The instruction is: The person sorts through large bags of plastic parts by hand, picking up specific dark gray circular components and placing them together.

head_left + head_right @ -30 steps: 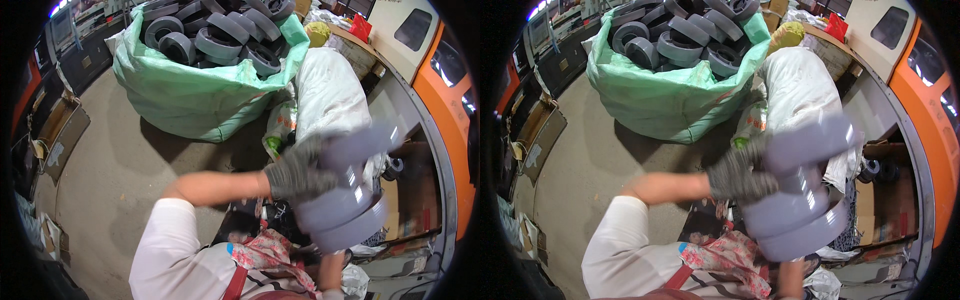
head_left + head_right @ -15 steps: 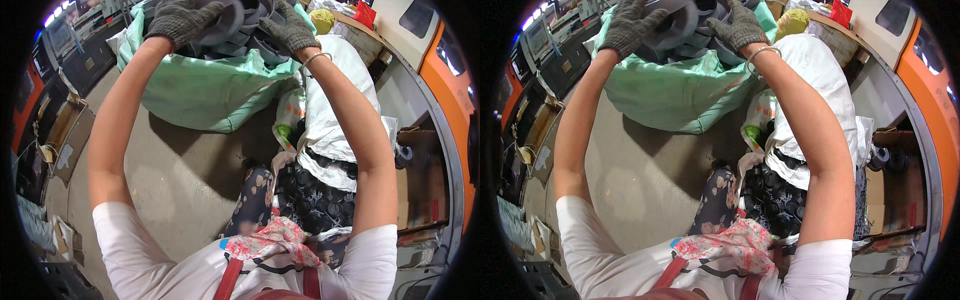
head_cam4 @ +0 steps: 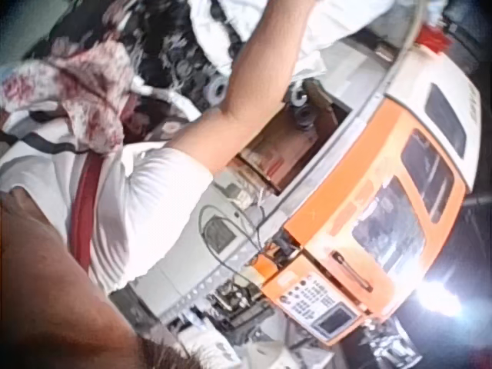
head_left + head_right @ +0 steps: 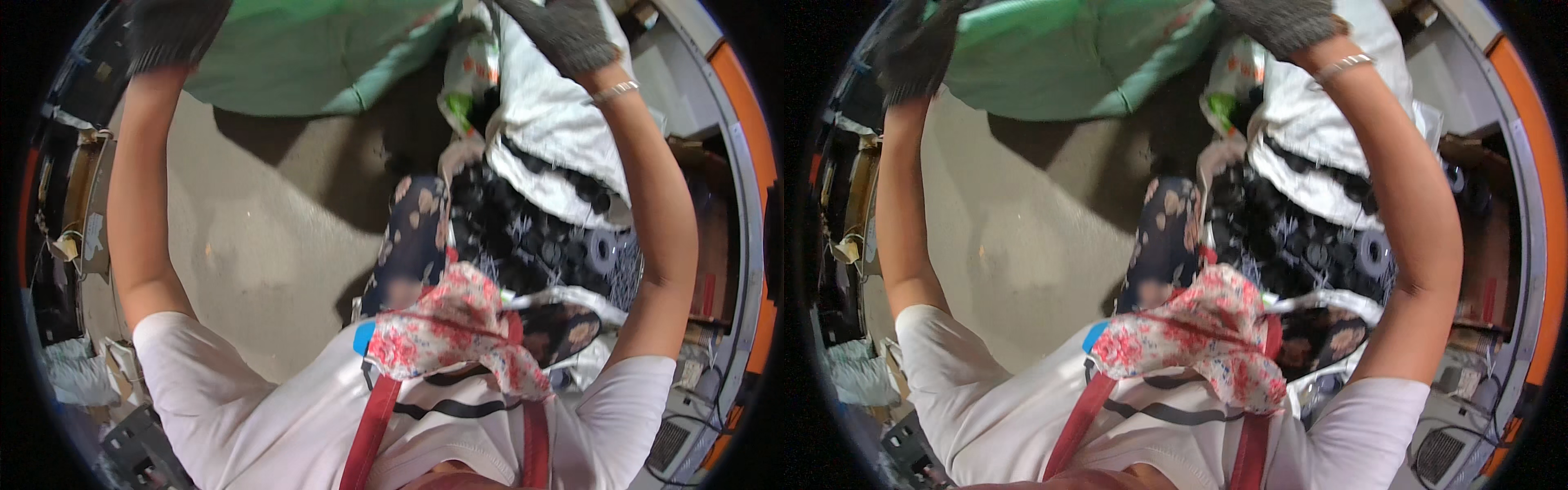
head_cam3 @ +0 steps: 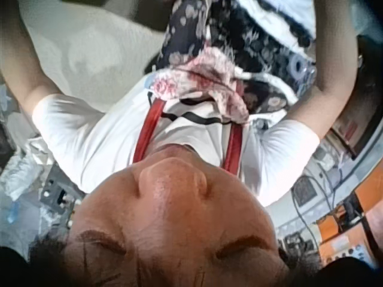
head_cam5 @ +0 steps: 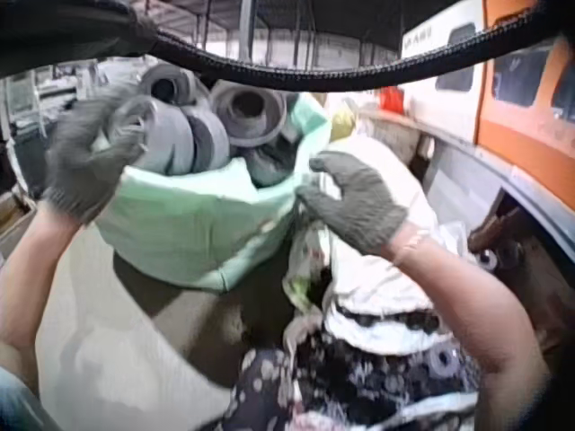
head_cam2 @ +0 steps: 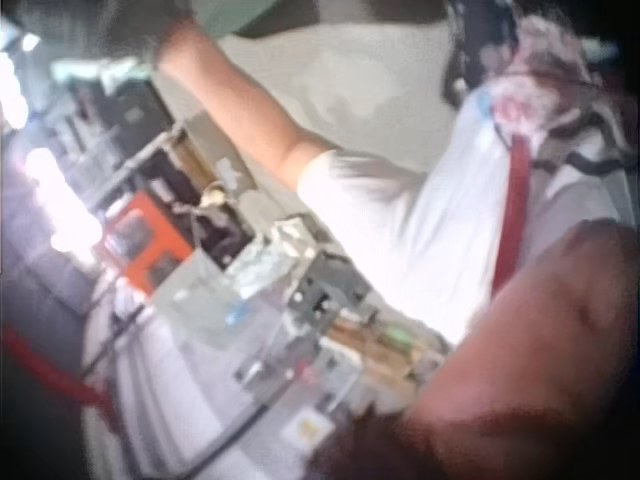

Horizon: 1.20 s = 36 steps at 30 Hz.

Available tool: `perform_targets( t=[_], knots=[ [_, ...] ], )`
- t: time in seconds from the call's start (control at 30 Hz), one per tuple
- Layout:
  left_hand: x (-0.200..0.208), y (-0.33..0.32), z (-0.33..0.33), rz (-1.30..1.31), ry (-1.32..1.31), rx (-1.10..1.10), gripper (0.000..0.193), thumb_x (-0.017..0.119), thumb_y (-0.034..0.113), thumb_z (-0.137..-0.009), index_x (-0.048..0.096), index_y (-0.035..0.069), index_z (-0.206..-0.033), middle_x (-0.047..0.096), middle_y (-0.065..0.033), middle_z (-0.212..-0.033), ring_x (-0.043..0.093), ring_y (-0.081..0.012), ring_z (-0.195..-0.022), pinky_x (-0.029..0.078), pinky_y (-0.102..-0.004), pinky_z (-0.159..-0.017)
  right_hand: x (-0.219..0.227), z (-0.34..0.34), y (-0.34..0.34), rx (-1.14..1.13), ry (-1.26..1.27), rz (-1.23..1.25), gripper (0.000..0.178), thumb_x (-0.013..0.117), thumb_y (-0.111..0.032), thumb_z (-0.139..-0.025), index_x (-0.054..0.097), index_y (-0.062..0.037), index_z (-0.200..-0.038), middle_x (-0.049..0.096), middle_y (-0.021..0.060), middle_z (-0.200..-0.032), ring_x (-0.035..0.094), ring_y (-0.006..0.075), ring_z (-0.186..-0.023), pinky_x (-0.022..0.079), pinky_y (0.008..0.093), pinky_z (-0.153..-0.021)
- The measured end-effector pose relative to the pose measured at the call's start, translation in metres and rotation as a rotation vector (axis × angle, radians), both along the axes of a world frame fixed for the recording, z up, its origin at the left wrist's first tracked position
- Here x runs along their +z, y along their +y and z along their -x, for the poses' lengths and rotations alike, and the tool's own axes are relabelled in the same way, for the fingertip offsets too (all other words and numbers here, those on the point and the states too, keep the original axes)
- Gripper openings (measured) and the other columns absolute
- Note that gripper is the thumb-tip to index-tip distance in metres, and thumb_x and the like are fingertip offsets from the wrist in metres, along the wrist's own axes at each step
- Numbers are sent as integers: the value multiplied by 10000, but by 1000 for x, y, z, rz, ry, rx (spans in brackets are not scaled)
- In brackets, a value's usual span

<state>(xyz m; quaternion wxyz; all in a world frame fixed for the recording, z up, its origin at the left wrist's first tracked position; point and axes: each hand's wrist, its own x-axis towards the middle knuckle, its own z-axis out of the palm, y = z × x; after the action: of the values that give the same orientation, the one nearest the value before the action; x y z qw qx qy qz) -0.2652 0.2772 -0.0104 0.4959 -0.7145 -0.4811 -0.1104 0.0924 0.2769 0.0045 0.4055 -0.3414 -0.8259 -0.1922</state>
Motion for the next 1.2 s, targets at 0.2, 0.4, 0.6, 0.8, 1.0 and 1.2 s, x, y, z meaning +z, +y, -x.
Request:
perform_targets(
  t=[0.2, 0.4, 0.6, 0.8, 1.0, 1.2],
  knots=[
    [-188, -64, -78, 665, -380, -467, 311, 534, 147, -802, 588, 124, -1108, 624, -72, -996, 577, -255, -896, 443, -376, -832, -128, -78, -51, -4, -272, 240, 369, 678, -221, -753, 563, -51, -1060, 569, 150, -1057, 554, 308, -980, 464, 362, -844],
    [-407, 11, -123, 1401, -432, 174, 479, 544, 293, -808, 474, 120, -1249, 445, -129, -1294, 385, -243, -1227, 319, -376, -1014, -256, -141, -147, -237, -93, 879, 350, 667, -189, -746, 556, -40, -1043, 551, 187, -1052, 532, 347, -988, 451, 385, -847],
    [-543, 51, -151, 1292, -715, 416, 608, 597, 331, -774, 401, 99, -1301, 425, -149, -1309, 389, -240, -1229, 316, -362, -1019, -317, -147, -252, -550, 96, 1194, 318, 637, -135, -731, 567, -36, -1024, 568, 163, -1040, 528, 348, -982, 435, 392, -848],
    [-597, 94, -168, 1281, -741, 391, 616, 603, 262, -777, 362, 66, -1309, 406, -144, -1312, 388, -237, -1218, 325, -343, -1006, -318, -146, -283, -456, 112, 1432, 365, 561, -237, -766, 551, -59, -1084, 556, 160, -1027, 528, 323, -954, 419, 390, -850],
    [-555, 87, -179, 1214, -895, 262, 629, 608, 193, -781, 323, 34, -1318, 387, -139, -1316, 388, -234, -1207, 334, -324, -994, -326, -167, -278, -531, 66, 1307, 323, 617, -213, -748, 583, -46, -1024, 559, 161, -1022, 545, 328, -929, 445, 409, -813],
    [-391, 55, -207, 1195, -1101, 133, 647, 614, 124, -785, 283, 2, -1327, 368, -134, -1319, 388, -231, -1196, 344, -304, -982, -296, -215, -252, -750, 335, 1067, 280, 676, -124, -725, 601, -32, -979, 581, 157, -1013, 570, 307, -943, 480, 358, -807]
  ],
)
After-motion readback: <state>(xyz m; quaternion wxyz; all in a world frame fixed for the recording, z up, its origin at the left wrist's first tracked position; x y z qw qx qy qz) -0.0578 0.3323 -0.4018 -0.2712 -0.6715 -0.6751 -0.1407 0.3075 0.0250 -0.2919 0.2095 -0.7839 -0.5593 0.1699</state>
